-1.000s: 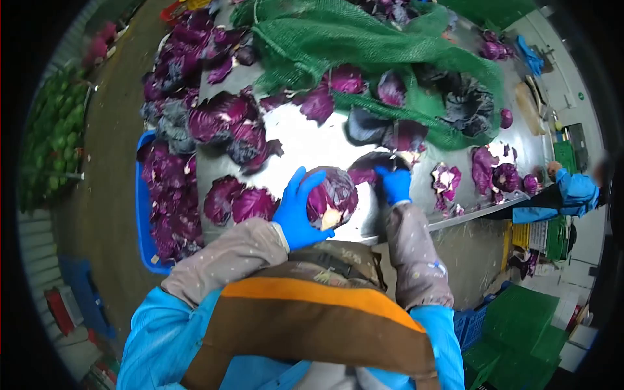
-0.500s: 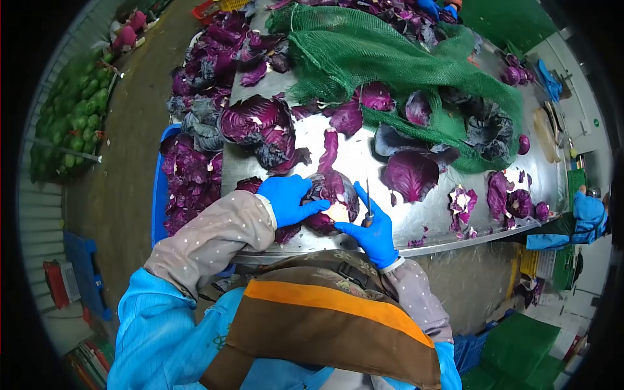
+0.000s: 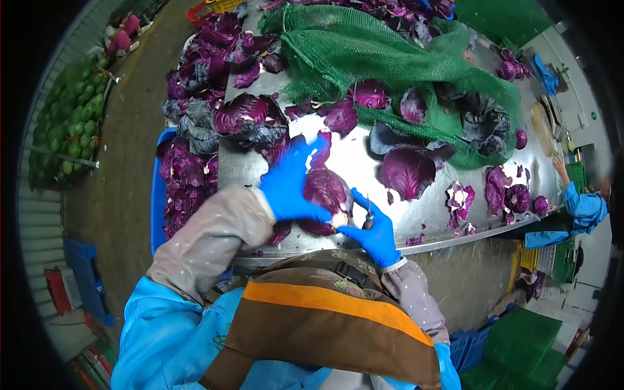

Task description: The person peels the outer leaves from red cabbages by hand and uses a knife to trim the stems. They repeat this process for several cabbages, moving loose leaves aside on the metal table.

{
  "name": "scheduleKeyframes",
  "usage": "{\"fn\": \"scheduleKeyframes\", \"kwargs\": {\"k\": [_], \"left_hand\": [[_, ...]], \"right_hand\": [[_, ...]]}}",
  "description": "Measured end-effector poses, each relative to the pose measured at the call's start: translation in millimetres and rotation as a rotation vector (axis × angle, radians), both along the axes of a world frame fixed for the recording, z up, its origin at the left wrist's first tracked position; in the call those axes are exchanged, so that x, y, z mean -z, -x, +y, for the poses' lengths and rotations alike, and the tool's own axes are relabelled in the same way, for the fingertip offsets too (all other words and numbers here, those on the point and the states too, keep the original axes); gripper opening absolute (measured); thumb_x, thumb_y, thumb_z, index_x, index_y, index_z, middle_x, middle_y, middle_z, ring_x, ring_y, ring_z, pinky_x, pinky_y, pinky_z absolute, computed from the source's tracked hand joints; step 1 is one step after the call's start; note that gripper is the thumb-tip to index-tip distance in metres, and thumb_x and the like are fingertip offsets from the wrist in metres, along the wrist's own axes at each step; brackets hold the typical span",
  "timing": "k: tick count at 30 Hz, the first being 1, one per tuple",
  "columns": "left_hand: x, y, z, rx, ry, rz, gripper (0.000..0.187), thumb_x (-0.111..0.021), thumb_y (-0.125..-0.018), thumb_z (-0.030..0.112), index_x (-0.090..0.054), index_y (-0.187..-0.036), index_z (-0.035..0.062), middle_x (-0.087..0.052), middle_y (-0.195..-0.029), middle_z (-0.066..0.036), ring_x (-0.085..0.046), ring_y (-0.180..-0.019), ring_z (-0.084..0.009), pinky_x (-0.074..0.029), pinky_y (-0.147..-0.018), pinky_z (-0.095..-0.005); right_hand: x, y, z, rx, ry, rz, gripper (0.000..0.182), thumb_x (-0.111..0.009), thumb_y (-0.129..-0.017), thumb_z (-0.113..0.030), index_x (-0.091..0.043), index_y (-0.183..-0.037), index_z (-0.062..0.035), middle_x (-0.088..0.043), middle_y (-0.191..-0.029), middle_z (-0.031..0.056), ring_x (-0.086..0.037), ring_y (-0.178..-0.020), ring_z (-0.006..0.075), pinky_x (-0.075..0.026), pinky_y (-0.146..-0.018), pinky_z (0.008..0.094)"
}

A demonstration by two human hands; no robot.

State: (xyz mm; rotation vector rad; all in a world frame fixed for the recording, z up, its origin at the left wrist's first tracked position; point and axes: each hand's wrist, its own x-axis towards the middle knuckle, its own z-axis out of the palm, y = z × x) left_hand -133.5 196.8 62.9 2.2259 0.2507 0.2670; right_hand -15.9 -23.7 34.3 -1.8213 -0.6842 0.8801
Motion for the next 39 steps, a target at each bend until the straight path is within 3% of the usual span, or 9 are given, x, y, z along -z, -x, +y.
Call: {"fn": "scheduleKeyframes", "kwargs": {"k": [15,18,19,21,26,28,29,34,39], "left_hand": [[24.0,4.9,-35.3,0.105,-0.158,0.093,0.124,-0.088,-0.048,0.050,-0.027,-0.143,0.0000,-0.034,-0.141,-0.025,-0.031,-0.133,-0.0425,-0.026,-0.112,-0.0470],[39.4,27.1,-35.2,0.111,-0.108,-0.004,0.128,-0.090,-0.046,0.048,-0.023,-0.146,0.0024,-0.032,-0.145,-0.020,-0.031,-0.136,-0.0361,-0.023,-0.114,-0.0447],[38.3,27.5,-37.3,0.077,0.030,-0.085,0.129,-0.091,-0.046,0.048,-0.023,-0.146,0.0019,-0.032,-0.146,-0.018,-0.032,-0.135,-0.0336,-0.023,-0.114,-0.0438],[43.0,21.4,-54.8,-0.169,0.192,-0.176,0.121,-0.089,-0.054,0.043,-0.023,-0.145,-0.0008,-0.034,-0.145,-0.017,-0.034,-0.134,-0.0285,-0.025,-0.113,-0.0407],[154.1,-37.7,-18.9,-0.483,0.603,-0.132,0.089,-0.080,-0.074,0.011,-0.026,-0.143,-0.0024,-0.046,-0.134,-0.015,-0.049,-0.120,-0.0247,-0.036,-0.106,-0.0366],[154.5,-62.1,-22.3,-0.308,0.889,-0.063,0.090,-0.080,-0.075,0.017,-0.025,-0.143,-0.0029,-0.044,-0.135,-0.016,-0.046,-0.122,-0.0244,-0.037,-0.105,-0.0374],[143.7,-70.6,-29.3,-0.243,0.270,-0.213,0.090,-0.080,-0.075,0.018,-0.025,-0.144,-0.0023,-0.040,-0.138,-0.018,-0.042,-0.126,-0.0251,-0.039,-0.104,-0.0386],[77.7,-83.7,-56.8,0.174,0.400,-0.133,0.119,-0.093,-0.051,0.021,-0.021,-0.143,0.0003,-0.037,-0.137,-0.017,-0.043,-0.125,-0.0305,-0.039,-0.104,-0.0426],[38.2,-104.6,-94.3,0.062,-0.131,0.137,0.117,-0.088,-0.049,0.047,-0.028,-0.142,0.0106,-0.033,-0.136,-0.029,-0.031,-0.130,-0.0458,-0.030,-0.108,-0.0510]], "right_hand": [[45.6,-64.9,52.5,0.081,0.130,-0.667,0.022,-0.069,-0.074,-0.024,-0.063,-0.075,-0.0022,-0.063,-0.074,0.0218,-0.063,-0.068,0.0392,-0.050,-0.059,0.0431],[117.6,-74.6,55.0,0.289,-0.066,-0.438,0.034,-0.072,-0.075,-0.030,-0.062,-0.091,-0.0013,-0.065,-0.081,0.0192,-0.065,-0.074,0.0351,-0.051,-0.064,0.0433],[192.4,-84.1,52.4,0.534,-0.136,-0.896,0.030,-0.074,-0.074,-0.026,-0.062,-0.085,-0.0001,-0.067,-0.076,0.0156,-0.065,-0.071,0.0277,-0.053,-0.064,0.0360],[205.3,-93.4,45.3,0.473,-0.210,-0.324,0.022,-0.070,-0.079,-0.013,-0.058,-0.092,0.0011,-0.066,-0.076,0.0102,-0.063,-0.068,0.0179,-0.052,-0.060,0.0317],[27.7,-50.1,13.9,0.404,-0.337,0.084,0.069,-0.077,-0.078,-0.019,-0.044,-0.138,-0.0066,-0.064,-0.109,0.0155,-0.062,-0.102,0.0193,-0.051,-0.082,0.0287],[18.0,-40.5,3.6,0.295,-0.178,-0.674,0.083,-0.078,-0.077,-0.021,-0.032,-0.146,-0.0089,-0.061,-0.116,0.0181,-0.060,-0.108,0.0226,-0.049,-0.090,0.0307],[8.1,-35.5,1.4,0.336,-0.054,-0.527,0.075,-0.077,-0.077,-0.020,-0.040,-0.141,-0.0071,-0.058,-0.121,0.0182,-0.058,-0.110,0.0242,-0.047,-0.094,0.0326],[26.3,-37.9,-21.9,0.453,-0.492,0.316,0.052,-0.072,-0.082,-0.011,-0.053,-0.130,-0.0051,-0.060,-0.118,0.0124,-0.060,-0.103,0.0191,-0.049,-0.089,0.0300],[32.8,-38.0,-73.9,0.516,-0.099,-0.369,0.037,-0.061,-0.090,-0.015,-0.056,-0.126,-0.0054,-0.067,-0.093,0.0151,-0.066,-0.082,0.0204,-0.052,-0.073,0.0323]]}}
